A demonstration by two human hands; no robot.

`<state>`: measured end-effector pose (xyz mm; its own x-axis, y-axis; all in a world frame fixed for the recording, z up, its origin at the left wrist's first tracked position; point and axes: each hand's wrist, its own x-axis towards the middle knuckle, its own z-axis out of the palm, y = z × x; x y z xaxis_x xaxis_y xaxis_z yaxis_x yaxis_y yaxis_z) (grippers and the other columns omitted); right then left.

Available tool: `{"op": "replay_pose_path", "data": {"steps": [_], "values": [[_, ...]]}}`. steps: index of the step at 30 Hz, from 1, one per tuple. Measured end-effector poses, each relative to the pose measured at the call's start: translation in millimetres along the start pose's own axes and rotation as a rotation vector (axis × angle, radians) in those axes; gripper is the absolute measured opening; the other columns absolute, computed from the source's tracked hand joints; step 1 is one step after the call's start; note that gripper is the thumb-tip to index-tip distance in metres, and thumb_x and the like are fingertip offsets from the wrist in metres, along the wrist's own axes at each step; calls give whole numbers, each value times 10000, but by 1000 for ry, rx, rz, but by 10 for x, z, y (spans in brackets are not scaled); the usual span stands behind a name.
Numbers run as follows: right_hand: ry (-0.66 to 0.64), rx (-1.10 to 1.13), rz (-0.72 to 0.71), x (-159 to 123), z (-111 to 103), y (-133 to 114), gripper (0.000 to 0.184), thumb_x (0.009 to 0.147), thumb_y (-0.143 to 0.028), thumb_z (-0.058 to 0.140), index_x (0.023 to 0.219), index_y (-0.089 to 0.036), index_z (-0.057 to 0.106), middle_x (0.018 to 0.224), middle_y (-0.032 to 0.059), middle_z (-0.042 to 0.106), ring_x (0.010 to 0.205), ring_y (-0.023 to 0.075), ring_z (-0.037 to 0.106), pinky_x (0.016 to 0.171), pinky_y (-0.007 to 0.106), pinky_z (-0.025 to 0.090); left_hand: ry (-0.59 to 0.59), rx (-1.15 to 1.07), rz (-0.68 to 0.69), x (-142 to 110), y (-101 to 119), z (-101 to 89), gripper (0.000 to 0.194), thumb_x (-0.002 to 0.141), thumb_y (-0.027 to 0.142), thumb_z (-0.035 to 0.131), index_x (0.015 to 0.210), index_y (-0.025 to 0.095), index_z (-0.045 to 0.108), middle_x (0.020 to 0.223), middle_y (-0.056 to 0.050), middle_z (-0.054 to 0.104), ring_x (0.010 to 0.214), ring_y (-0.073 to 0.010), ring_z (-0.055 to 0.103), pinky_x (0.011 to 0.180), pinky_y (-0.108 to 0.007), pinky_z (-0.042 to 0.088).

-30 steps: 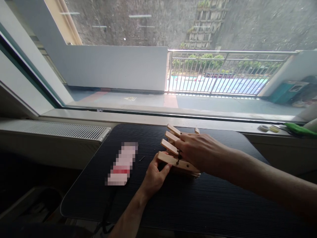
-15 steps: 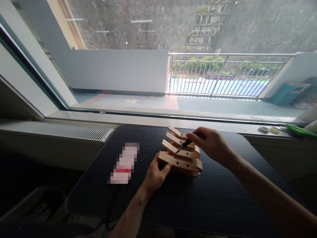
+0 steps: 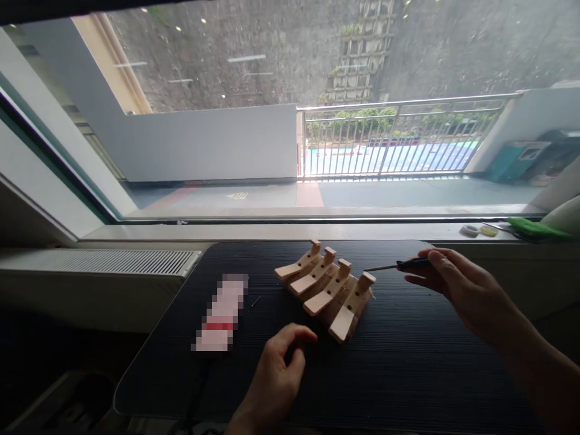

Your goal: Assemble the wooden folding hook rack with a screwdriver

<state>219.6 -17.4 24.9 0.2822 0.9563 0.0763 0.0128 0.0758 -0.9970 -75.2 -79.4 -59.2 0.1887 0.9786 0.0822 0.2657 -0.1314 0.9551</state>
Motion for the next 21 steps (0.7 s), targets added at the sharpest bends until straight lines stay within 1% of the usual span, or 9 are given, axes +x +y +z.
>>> {"op": "replay_pose_path", "data": {"steps": [2,4,5,8,11,12,15,19,21], "values": [[45,32,24,-19,-115,-4,230,744,-406,621,876,-226,566,794,10,650,785,191,668,770,353,561,256,79,17,40,-32,-55,171,797,148,460,824,206,618,846,-13,636,852,-178,591,801,-274,462],[65,71,41,-39,-173,-5,167,756,-342,589,868,-229,539,755,-6,626,761,192,670,746,347,562,478,77,56,219,-70,-128,135,815,210,481,880,202,599,914,-24,620,910,-186,579,856,-294,443],[71,81,48,-46,-180,1,153,755,-314,577,868,-228,521,738,-15,610,742,188,668,730,341,559,536,48,48,340,-77,-163,160,815,241,500,940,202,592,988,-35,616,947,-193,575,874,-306,440],[51,34,44,-68,-146,58,180,745,-270,556,897,-219,474,689,-45,544,602,135,613,615,289,531,516,-98,-25,664,-17,-221,300,832,316,508,1104,195,551,1171,-68,574,1089,-205,535,945,-337,410],[-64,-186,-4,-105,-100,163,286,757,-313,546,1009,-196,475,702,-47,497,478,79,460,439,225,408,214,-130,-118,696,120,-189,321,860,388,463,1081,180,567,1111,-81,612,1035,-215,573,914,-367,440],[-106,-295,-7,-121,-95,202,346,764,-353,554,1059,-188,483,753,-28,511,487,76,449,430,224,388,169,-85,-111,639,160,-170,323,849,398,484,1069,179,573,1085,-81,624,1016,-220,580,907,-372,443],[-187,-488,-13,-161,-105,313,461,786,-467,532,1132,-165,497,869,29,552,539,85,464,463,234,391,249,121,-48,438,192,-147,328,800,416,557,1046,201,588,1064,-73,627,1002,-245,573,892,-392,445],[-235,-523,35,-138,-84,412,539,811,-533,477,1183,-143,481,924,66,595,571,102,492,503,248,409,546,108,76,520,60,-194,367,787,400,575,1098,206,555,1190,-80,568,1140,-250,505,992,-393,381],[-258,-534,28,-88,-27,433,565,801,-538,492,1207,-145,480,947,76,611,597,114,514,526,256,417,460,-58,37,666,3,-205,441,797,402,559,1186,201,503,1267,-89,527,1197,-237,476,1002,-368,382]]}}
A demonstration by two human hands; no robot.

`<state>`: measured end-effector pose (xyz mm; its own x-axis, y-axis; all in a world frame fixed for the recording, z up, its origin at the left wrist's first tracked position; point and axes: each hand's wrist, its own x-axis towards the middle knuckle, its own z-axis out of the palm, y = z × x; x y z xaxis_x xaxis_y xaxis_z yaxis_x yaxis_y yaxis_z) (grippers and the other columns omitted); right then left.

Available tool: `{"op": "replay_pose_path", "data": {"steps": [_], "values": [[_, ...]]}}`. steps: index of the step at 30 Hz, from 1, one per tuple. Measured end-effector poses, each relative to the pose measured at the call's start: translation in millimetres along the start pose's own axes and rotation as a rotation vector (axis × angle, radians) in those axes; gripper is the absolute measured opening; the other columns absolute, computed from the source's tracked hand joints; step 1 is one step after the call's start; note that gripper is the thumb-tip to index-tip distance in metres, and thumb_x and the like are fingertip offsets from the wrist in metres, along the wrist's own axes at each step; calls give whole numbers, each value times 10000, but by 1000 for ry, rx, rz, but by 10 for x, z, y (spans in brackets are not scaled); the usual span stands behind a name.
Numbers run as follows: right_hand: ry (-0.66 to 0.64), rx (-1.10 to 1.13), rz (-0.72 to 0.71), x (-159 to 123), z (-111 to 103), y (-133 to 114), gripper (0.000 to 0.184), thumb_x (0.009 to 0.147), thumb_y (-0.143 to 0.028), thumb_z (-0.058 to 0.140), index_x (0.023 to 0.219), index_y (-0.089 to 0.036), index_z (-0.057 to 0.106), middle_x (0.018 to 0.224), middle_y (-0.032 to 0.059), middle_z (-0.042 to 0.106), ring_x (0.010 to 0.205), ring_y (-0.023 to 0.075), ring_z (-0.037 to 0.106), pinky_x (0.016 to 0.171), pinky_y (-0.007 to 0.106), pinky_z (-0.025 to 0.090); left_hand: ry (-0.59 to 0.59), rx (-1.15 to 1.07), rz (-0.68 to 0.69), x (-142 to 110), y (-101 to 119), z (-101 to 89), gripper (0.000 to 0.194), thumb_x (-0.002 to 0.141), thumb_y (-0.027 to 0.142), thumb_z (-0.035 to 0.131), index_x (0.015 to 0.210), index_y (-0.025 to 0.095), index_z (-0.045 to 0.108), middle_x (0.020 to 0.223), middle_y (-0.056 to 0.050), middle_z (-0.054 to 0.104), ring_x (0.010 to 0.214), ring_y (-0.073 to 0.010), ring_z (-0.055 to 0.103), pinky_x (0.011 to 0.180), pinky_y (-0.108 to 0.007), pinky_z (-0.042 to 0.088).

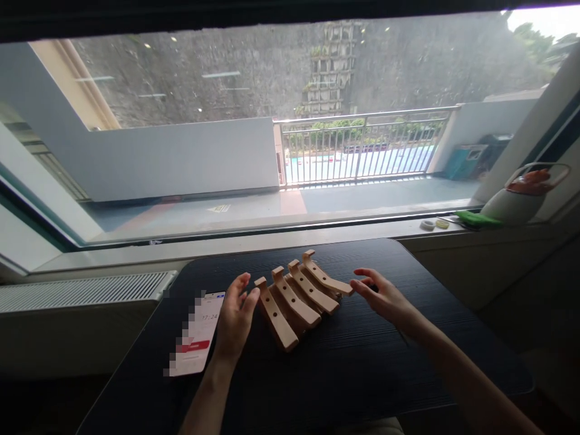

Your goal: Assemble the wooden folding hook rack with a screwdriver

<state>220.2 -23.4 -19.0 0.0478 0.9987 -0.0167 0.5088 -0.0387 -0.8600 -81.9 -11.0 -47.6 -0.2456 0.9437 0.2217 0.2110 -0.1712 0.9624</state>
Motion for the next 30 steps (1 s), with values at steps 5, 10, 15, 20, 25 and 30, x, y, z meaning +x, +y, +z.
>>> {"op": "replay_pose_path", "data": {"steps": [5,10,15,20,25,30], "values": [[-15,-57,-45,231,144,-82,497,782,-506,530,1117,-140,563,861,58,625,699,157,564,604,272,441,-286,-27,-111,-118,67,22,522,778,430,573,1231,193,468,1172,-93,590,1037,-244,590,833,-336,499],[-65,-57,-43,448,287,-142,429,793,-443,518,1077,-126,570,857,58,618,679,148,578,583,256,442,-482,48,-92,-550,173,-181,403,803,392,568,1166,222,534,1131,-74,610,1021,-227,585,862,-317,479],[-153,-61,-122,577,420,-282,379,773,-428,549,1002,-134,617,880,55,624,772,163,576,680,263,439,-217,47,-61,-173,-25,-183,290,804,356,561,1032,182,599,1097,-84,627,1057,-233,573,918,-361,441],[-200,-69,-144,671,442,-427,357,752,-401,574,962,-122,647,833,57,642,767,169,575,687,273,441,-314,-11,-51,313,-199,41,618,687,216,684,1264,193,463,1297,-128,521,1225,-253,462,979,-400,391],[-173,-78,-111,787,417,-431,339,712,-360,616,961,-133,661,837,58,630,703,153,564,605,258,439,-349,-97,-48,353,-309,214,423,776,281,602,1177,175,517,1147,-92,625,1048,-215,589,893,-344,461],[-165,-47,-86,845,474,-343,385,736,-348,597,1054,-132,620,877,70,618,691,149,560,583,258,445,-326,-131,-58,290,-385,232,343,801,324,582,1105,173,535,1088,-78,640,952,-201,617,836,-313,485]]}}
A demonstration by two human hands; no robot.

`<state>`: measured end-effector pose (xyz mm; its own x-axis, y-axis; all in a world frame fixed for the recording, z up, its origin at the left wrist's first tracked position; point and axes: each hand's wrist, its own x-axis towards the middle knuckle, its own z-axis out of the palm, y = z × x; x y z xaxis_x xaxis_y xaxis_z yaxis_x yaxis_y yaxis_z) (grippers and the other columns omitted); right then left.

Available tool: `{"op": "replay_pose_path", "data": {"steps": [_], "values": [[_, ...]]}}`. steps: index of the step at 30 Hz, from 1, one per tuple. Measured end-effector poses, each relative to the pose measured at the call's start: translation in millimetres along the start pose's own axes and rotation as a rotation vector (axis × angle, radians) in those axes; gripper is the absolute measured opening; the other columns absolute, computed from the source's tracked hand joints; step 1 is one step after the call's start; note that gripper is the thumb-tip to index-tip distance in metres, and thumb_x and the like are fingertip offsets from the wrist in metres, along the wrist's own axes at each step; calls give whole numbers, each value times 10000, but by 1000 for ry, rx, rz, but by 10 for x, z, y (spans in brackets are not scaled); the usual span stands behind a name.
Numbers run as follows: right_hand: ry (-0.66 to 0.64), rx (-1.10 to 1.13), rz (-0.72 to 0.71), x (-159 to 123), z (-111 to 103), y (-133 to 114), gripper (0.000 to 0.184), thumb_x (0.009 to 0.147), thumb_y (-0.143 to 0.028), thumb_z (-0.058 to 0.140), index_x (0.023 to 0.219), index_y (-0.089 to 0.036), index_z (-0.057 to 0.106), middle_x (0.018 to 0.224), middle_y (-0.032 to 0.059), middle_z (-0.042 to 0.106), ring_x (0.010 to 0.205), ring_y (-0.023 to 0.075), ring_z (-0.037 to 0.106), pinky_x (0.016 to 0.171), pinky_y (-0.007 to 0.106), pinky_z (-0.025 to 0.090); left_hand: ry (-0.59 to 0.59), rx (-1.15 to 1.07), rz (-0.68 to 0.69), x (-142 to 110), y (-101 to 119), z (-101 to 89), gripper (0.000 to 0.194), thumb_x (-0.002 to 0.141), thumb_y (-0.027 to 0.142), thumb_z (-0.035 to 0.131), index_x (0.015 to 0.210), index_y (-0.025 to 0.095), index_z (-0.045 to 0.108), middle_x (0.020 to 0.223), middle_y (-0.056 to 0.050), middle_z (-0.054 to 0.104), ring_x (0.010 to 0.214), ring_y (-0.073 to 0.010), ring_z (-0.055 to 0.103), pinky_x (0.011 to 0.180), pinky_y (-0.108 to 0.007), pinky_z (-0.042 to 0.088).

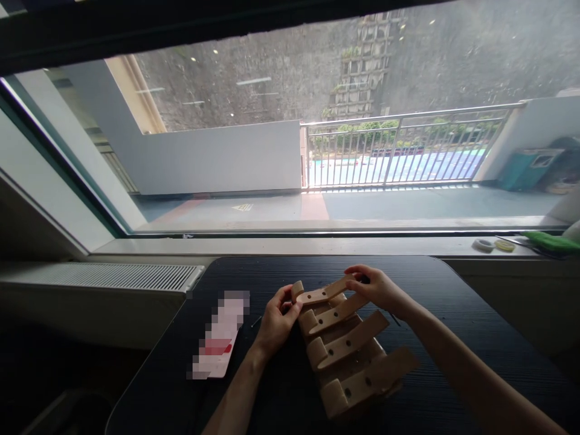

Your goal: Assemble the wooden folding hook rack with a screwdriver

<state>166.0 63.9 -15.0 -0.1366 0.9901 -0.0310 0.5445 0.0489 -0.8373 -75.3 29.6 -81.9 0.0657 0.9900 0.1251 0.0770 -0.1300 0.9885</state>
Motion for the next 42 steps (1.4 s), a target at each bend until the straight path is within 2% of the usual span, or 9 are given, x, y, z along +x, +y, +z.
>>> {"op": "replay_pose_path", "data": {"steps": [9,13,16,19,22,25,28,31,42], "values": [[-8,69,-57,-2,39,1,388,764,-417,561,1037,-144,605,854,47,601,722,151,547,601,260,424,-126,-2,22,-30,-15,-22,426,781,222,609,1181,214,463,1128,-44,599,1058,-191,556,967,-330,410],[-23,72,-49,22,52,26,396,764,-423,561,1043,-146,603,896,59,605,742,158,555,609,264,435,-137,-1,18,-27,1,-34,426,779,224,609,1180,215,465,1128,-40,599,1054,-190,553,958,-322,411],[6,24,-14,36,-56,22,470,747,-403,585,1148,-159,549,895,56,601,663,140,536,561,268,426,-121,32,27,-39,15,-17,352,791,238,591,1130,195,509,1079,-42,613,1017,-190,561,927,-312,424],[156,77,-52,26,-258,-159,491,740,-346,599,1192,-178,504,793,18,573,582,114,477,508,255,390,-89,72,47,-44,7,5,289,803,250,572,1083,183,550,1038,-41,620,987,-187,560,909,-303,424],[255,373,-224,30,-334,-474,323,766,-264,562,1085,-213,563,639,-45,464,558,93,410,508,236,346,-63,90,66,-33,-30,12,284,801,251,574,1076,181,567,1003,-37,621,986,-189,552,910,-299,414],[79,649,-320,95,-128,-705,204,760,-185,512,939,-194,610,570,-59,410,515,78,344,496,239,296,-75,87,75,-24,-73,-4,284,796,245,576,1073,183,572,1013,-38,617,976,-189,549,899,-296,415],[-45,718,-324,192,222,-749,177,755,-167,467,844,-178,620,526,-57,396,498,82,334,479,244,252,-89,88,86,-27,-87,-28,279,791,229,578,1066,185,567,1037,-40,607,971,-186,543,892,-294,413],[-89,729,-313,257,473,-693,172,746,-158,450,797,-175,613,524,-57,401,505,83,343,498,249,261,-93,98,93,-37,-54,-44,271,788,204,569,1058,183,558,1005,-35,597,953,-181,540,879,-290,413],[-80,724,-315,283,539,-551,159,720,-159,432,728,-175,590,509,-57,390,500,88,334,503,248,260,-89,185,142,-29,5,-61,225,773,187,551,993,167,591,1019,-50,565,942,-180,519,866,-280,410]]}}
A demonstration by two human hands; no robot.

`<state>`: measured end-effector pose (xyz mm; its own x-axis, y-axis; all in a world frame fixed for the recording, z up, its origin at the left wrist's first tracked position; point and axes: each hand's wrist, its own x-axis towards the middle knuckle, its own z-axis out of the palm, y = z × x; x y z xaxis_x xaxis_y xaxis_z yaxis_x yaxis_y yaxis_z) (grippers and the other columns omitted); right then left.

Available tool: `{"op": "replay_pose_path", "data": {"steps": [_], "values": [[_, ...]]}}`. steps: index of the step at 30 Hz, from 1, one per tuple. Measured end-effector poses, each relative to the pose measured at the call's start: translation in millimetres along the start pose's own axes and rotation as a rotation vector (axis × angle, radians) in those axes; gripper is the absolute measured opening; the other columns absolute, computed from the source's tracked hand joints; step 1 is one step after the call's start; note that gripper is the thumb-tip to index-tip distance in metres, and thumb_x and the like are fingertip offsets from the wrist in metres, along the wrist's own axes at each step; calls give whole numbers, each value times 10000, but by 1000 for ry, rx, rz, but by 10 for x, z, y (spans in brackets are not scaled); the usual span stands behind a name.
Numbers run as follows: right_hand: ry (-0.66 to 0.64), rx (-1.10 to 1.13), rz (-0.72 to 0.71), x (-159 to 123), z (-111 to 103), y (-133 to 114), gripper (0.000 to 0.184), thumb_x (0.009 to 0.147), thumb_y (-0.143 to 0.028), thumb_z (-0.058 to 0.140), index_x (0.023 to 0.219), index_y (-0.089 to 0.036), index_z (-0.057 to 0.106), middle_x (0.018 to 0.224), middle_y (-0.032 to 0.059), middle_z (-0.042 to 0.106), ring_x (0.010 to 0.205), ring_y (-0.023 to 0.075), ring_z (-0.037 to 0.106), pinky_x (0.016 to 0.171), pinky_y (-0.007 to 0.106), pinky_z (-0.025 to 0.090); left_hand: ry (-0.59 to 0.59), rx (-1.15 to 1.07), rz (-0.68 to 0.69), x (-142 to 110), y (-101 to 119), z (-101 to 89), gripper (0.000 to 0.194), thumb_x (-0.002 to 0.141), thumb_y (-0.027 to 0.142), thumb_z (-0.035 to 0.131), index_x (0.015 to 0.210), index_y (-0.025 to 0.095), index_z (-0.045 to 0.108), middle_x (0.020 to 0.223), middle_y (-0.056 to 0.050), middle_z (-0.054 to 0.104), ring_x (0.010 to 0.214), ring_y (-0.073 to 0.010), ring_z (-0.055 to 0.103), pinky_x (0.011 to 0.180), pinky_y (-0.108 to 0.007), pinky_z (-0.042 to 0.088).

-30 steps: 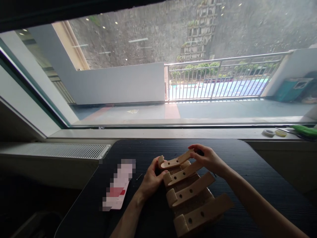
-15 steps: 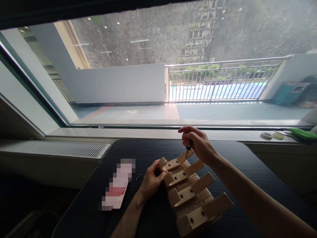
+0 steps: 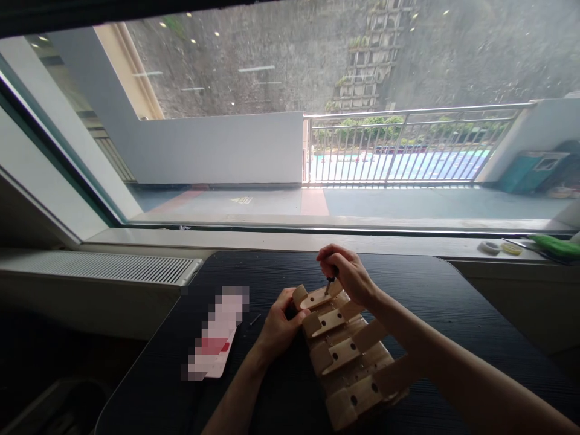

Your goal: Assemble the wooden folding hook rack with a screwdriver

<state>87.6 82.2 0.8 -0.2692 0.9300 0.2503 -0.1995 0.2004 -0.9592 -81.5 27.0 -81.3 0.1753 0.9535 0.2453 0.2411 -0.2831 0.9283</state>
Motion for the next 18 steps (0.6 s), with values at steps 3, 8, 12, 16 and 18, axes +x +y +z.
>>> {"op": "replay_pose_path", "data": {"steps": [3,8,12,16,18], "values": [[10,4,-4,5,-8,14,156,717,-166,432,719,-174,588,509,-56,382,497,87,322,499,247,251,-6,1,-9,-5,10,1,224,779,200,544,996,167,591,1014,-50,571,929,-179,525,855,-275,415],[40,20,-9,20,-15,30,150,701,-173,433,711,-178,583,512,-56,372,494,88,311,495,245,250,-8,-10,-16,-1,17,-3,221,779,215,552,991,169,594,995,-42,580,919,-178,534,848,-269,422],[23,26,3,17,7,20,143,695,-170,436,699,-178,579,513,-56,375,489,82,305,490,240,245,-12,-6,-12,8,3,-4,218,780,199,549,991,166,591,986,-40,575,915,-174,533,846,-268,421],[4,12,16,3,35,-4,136,691,-170,431,678,-179,567,492,-62,354,476,80,293,480,236,233,-8,-4,-13,7,15,-7,206,776,190,551,976,164,593,991,-46,574,925,-179,531,855,-274,418],[-9,-5,21,-5,43,-19,133,684,-166,429,653,-176,558,475,-65,333,466,78,280,471,236,220,-10,-7,-10,3,24,-10,205,775,190,552,973,161,597,1000,-51,574,937,-184,531,861,-278,417]]}}
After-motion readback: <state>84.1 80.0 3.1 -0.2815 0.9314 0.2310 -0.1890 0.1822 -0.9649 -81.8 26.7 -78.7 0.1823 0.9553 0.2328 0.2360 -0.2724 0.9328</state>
